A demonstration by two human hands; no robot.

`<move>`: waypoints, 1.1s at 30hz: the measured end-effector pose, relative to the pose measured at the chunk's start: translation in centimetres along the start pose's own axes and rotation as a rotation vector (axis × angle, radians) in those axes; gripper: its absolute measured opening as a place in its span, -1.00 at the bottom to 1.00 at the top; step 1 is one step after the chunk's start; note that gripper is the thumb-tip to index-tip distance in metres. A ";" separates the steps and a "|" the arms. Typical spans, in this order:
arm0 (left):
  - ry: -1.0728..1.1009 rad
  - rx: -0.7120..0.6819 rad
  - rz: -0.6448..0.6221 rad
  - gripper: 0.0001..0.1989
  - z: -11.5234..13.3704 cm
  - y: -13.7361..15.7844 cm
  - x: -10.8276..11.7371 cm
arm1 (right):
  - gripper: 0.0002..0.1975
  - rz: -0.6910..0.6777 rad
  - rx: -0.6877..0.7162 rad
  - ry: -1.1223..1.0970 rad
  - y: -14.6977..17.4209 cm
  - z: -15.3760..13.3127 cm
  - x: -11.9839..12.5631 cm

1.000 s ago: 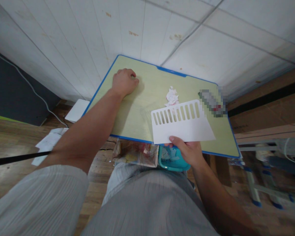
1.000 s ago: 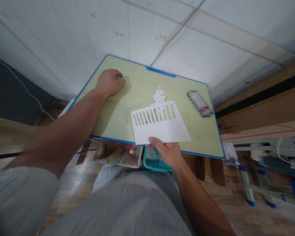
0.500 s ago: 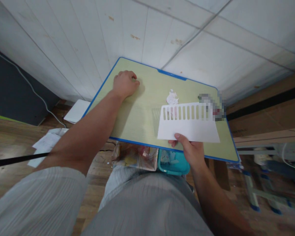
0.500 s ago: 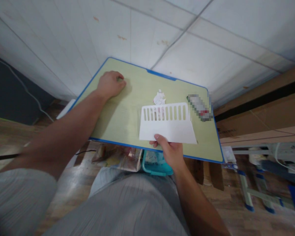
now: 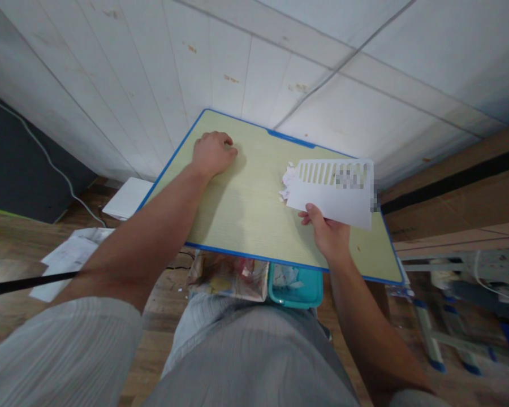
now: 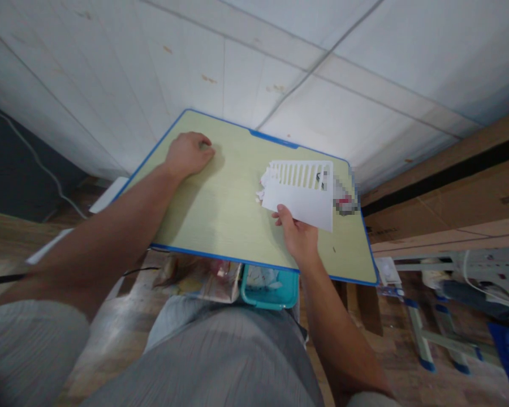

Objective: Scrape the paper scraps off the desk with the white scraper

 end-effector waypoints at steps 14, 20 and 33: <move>-0.060 0.038 -0.036 -0.70 0.9 0.6 0.4 | -0.58 -0.007 -0.017 -0.030 0.5 1.2 0.1; -0.044 0.041 -0.032 -0.71 0.8 0.6 0.4 | -0.51 -0.115 0.000 0.078 2.2 0.2 -0.4; -0.006 -0.001 -0.013 -0.72 0.1 0.0 -0.2 | -0.46 -0.243 -0.049 0.057 5.9 -0.8 -1.4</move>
Point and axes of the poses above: each hand's wrist, its own y-axis away from the middle knuckle, its own x-axis out of the back of the hand, z = x × y, the point moved 10 cm from there along -y, towards the middle knuckle, and after that the axes turned 2 degrees about -z, right-handed, at the moved point
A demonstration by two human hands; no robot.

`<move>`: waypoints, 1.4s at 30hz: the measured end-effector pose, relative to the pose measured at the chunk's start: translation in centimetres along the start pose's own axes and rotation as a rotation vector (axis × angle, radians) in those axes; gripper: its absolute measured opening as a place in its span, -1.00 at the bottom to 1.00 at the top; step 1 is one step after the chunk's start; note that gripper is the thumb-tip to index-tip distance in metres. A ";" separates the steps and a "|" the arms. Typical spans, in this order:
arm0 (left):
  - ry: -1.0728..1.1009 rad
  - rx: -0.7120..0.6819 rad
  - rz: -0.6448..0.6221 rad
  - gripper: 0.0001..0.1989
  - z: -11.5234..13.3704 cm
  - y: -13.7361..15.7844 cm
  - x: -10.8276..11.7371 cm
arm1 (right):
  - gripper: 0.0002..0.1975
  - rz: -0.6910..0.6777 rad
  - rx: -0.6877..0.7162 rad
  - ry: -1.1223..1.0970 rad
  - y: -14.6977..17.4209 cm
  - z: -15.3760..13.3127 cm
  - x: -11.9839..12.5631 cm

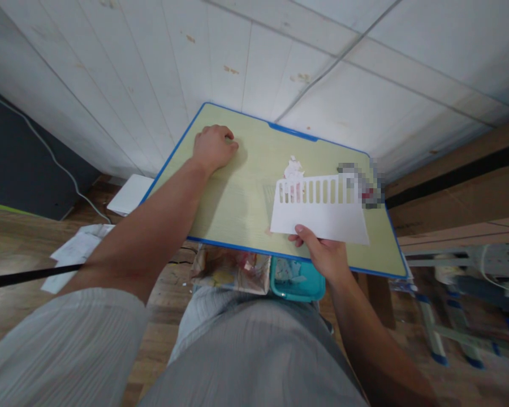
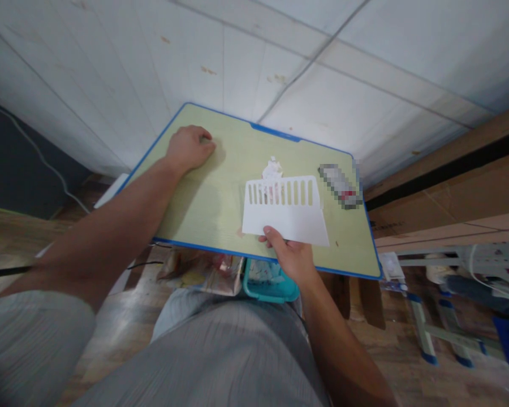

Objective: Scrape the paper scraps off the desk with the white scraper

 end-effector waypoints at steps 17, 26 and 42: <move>0.005 0.002 0.020 -0.73 -0.2 -0.1 0.0 | -0.60 -0.164 -0.082 -0.013 0.9 0.3 -1.6; 0.035 -0.008 0.004 -0.65 -0.7 -0.5 -0.5 | -0.64 -0.025 -0.035 -0.192 -0.2 0.0 -0.5; -0.014 -0.005 -0.008 -0.67 -0.5 -0.6 -0.4 | -0.66 -0.201 0.016 -0.140 0.6 0.0 -2.2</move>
Point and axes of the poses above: each hand's wrist, its own y-axis away from the middle knuckle, its own x-axis out of the back of the hand, z = x × y, the point moved 10 cm from there along -y, towards the middle knuckle, and after that the axes turned 2 degrees about -z, right-handed, at the moved point
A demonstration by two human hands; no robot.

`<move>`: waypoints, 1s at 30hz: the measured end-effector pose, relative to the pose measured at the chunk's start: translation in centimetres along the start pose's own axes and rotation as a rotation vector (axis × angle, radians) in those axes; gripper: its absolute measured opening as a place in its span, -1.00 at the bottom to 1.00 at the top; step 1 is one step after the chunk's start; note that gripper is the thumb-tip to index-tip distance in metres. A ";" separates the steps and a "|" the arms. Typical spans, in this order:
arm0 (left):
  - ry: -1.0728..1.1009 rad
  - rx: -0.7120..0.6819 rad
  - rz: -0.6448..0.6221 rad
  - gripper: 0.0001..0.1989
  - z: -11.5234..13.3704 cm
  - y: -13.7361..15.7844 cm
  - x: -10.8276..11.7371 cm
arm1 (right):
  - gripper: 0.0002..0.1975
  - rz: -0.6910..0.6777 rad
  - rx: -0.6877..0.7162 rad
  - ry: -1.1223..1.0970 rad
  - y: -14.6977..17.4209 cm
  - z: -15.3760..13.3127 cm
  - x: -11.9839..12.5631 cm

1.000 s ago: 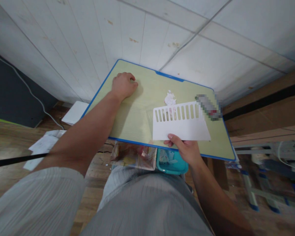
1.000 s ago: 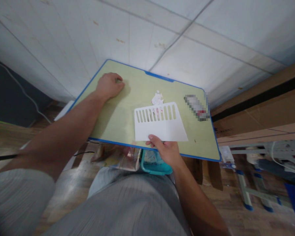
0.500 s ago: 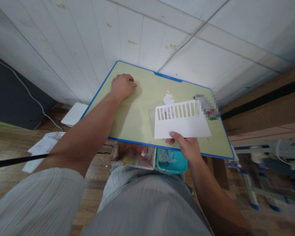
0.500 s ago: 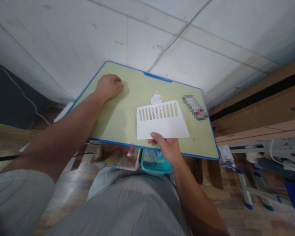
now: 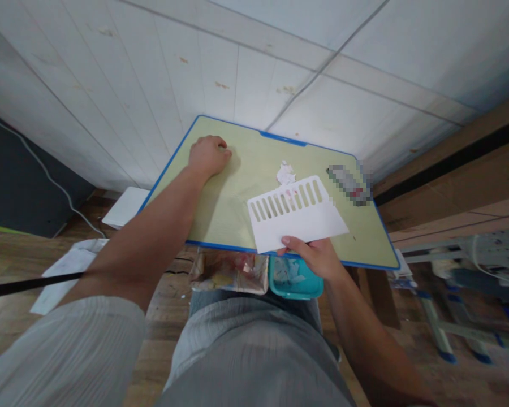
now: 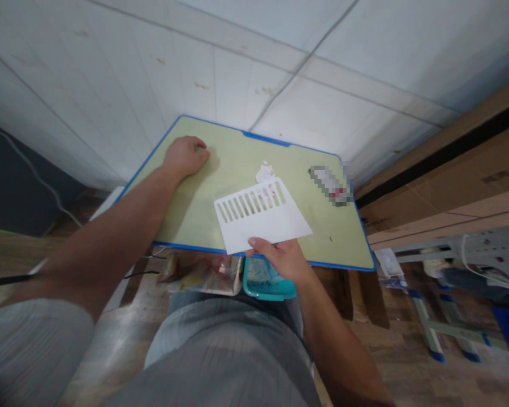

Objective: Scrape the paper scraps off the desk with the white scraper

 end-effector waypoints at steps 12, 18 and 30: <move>-0.118 -0.028 0.053 -0.50 0.8 0.3 0.4 | -0.66 0.672 0.169 -0.508 -1.7 2.0 6.4; -0.277 -0.088 0.023 -0.50 2.9 2.2 0.8 | -0.62 0.602 0.149 -0.369 -3.8 2.0 6.8; -0.361 -0.034 0.018 -0.53 2.4 1.1 1.3 | -0.64 0.146 0.218 -0.035 -10.4 -1.5 8.6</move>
Point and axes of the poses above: each hand's wrist, its own y-axis away from the middle knuckle, its own x-axis out of the back of the hand, z = x × y, the point moved 10 cm from there along -y, towards the middle knuckle, and after that the axes turned 2 degrees about -z, right-handed, at the moved point
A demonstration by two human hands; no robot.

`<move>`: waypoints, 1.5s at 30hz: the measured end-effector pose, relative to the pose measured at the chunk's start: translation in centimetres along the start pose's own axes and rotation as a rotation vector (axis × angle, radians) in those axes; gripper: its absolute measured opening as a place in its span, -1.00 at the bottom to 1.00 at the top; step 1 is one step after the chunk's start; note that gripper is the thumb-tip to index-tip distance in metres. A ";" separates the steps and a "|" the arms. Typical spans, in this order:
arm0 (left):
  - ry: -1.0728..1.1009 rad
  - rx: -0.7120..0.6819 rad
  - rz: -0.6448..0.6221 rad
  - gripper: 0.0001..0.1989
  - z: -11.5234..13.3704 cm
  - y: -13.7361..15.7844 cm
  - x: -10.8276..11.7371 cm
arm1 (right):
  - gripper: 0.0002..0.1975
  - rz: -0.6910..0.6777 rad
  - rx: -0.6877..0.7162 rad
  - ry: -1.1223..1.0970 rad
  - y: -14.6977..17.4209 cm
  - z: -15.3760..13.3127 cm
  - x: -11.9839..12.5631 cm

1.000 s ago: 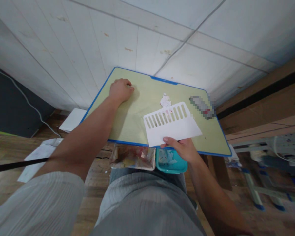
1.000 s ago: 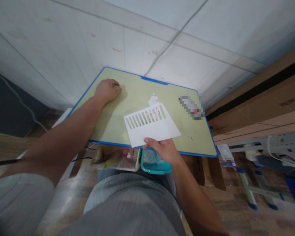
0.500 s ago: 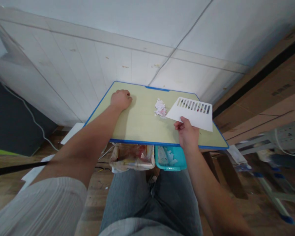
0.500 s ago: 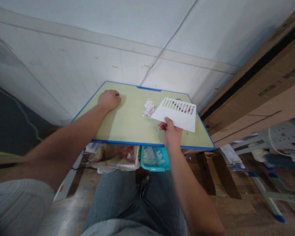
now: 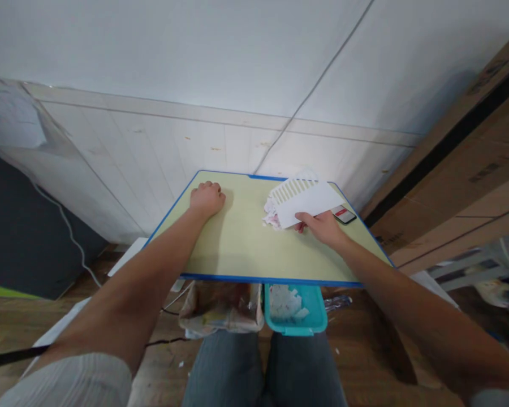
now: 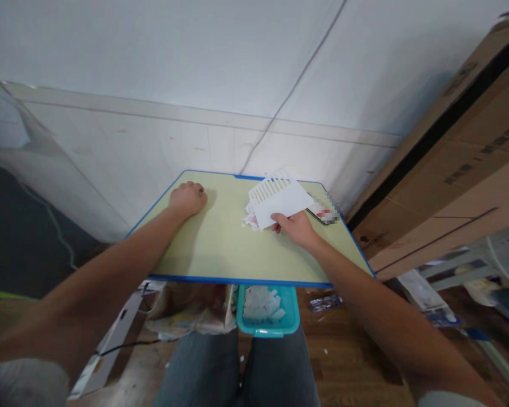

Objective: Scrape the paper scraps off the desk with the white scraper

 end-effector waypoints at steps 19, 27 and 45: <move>0.168 -0.128 0.032 -0.57 1.9 -3.9 -2.5 | -0.55 -0.365 0.000 0.132 0.9 -3.0 -6.3; 0.199 -0.118 0.010 -0.64 2.2 -3.5 -2.0 | -0.59 -0.248 0.085 0.199 -1.0 -3.9 -2.7; 0.308 -0.114 -0.025 -0.56 1.8 -3.5 -2.1 | -0.80 -0.202 0.050 0.295 0.6 -3.2 -0.3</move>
Point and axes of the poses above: each hand's wrist, its own y-axis away from the middle knuckle, its own x-axis out of the back of the hand, z = x × y, the point moved 10 cm from there along -y, towards the middle knuckle, and after that the axes turned 2 degrees about -z, right-handed, at the moved point
